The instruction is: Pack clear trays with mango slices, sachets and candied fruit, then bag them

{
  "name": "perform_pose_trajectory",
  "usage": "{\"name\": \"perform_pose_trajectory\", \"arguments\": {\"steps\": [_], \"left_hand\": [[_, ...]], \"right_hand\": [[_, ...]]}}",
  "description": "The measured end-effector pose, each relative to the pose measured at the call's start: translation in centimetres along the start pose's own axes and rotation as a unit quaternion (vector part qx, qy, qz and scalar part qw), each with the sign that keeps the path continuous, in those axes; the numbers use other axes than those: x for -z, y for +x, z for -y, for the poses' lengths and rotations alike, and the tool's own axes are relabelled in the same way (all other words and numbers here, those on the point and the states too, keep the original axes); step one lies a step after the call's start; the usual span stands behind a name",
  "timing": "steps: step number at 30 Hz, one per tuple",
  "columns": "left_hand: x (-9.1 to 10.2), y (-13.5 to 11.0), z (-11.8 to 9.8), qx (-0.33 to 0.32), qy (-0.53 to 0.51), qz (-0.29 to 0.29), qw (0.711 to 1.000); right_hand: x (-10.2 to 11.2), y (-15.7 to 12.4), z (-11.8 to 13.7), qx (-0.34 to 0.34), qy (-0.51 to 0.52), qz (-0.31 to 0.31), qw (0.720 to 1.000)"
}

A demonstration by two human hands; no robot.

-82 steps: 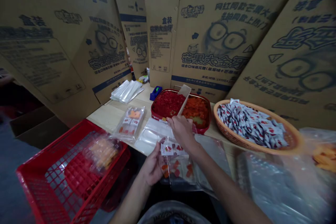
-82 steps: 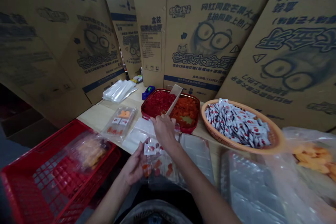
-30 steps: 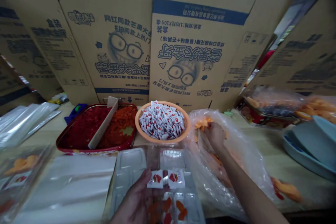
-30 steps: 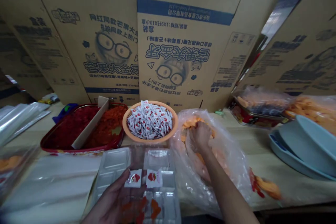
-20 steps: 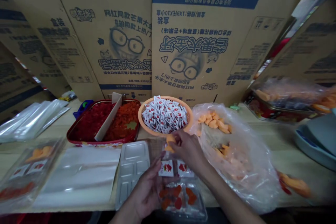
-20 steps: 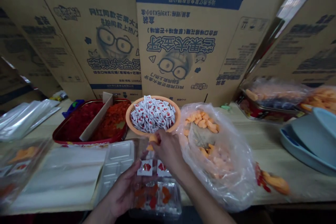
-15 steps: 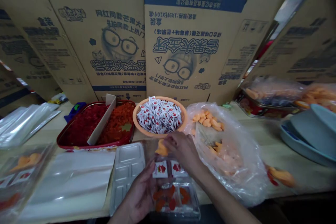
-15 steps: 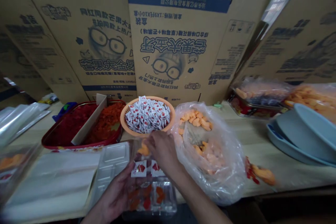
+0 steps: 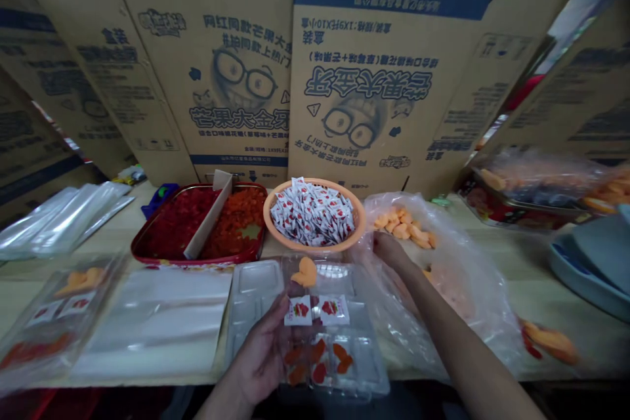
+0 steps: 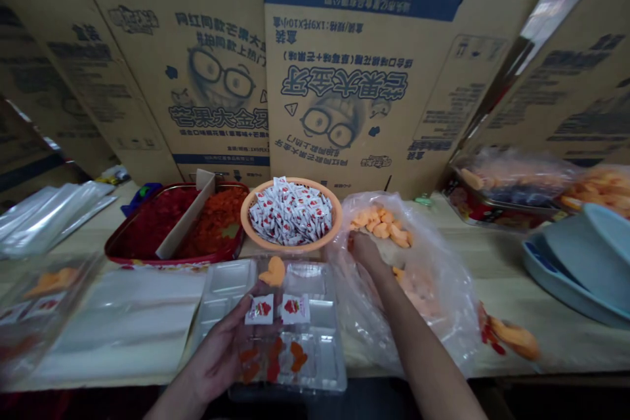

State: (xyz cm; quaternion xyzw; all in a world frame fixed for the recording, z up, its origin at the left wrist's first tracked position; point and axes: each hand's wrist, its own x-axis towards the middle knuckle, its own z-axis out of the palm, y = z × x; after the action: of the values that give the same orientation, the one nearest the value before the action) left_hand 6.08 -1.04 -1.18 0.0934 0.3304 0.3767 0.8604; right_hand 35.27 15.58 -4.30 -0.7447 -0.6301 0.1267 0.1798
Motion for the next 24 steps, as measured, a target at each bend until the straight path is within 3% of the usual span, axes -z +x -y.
{"name": "perform_pose_trajectory", "arguments": {"steps": [3, 6, 7, 9, 12, 14, 16, 20, 24], "left_hand": [[0.1, -0.4, -0.5, -0.023, 0.012, -0.014, 1.0], [0.0, -0.9, -0.9, -0.032, 0.023, -0.021, 0.999], [0.0, -1.0, -1.0, -0.036, 0.026, -0.024, 0.999], [0.0, -1.4, -1.1, -0.043, 0.028, -0.026, 0.998], [0.2, -2.0, -1.1, -0.048, 0.023, -0.021, 0.998], [0.5, -2.6, -1.1, -0.055, 0.01, -0.014, 0.998], [1.0, -3.1, -1.2, -0.071, -0.01, -0.012, 0.997], [2.1, -4.2, -1.3, -0.108, -0.037, -0.027, 0.993], [3.4, -5.2, -1.7, -0.131, -0.053, -0.041, 0.989]], "right_hand": [[1.5, -1.1, 0.4, -0.03, 0.023, -0.079, 0.996], [3.7, -3.6, 2.6, -0.042, 0.213, -0.142, 0.966], [4.4, -4.6, 3.9, -0.036, 0.325, -0.131, 0.936], [5.3, -6.9, 6.8, -0.022, 0.49, -0.038, 0.871], [5.1, -9.7, 11.0, -0.004, 0.544, 0.105, 0.832], [3.9, -10.9, 13.1, 0.015, 0.522, 0.139, 0.841], [2.3, -11.6, 14.6, 0.051, 0.481, 0.132, 0.865], [-0.4, -12.5, 16.4, 0.144, 0.337, 0.045, 0.929], [-1.4, -13.5, 18.1, 0.254, 0.232, -0.003, 0.939]]}}
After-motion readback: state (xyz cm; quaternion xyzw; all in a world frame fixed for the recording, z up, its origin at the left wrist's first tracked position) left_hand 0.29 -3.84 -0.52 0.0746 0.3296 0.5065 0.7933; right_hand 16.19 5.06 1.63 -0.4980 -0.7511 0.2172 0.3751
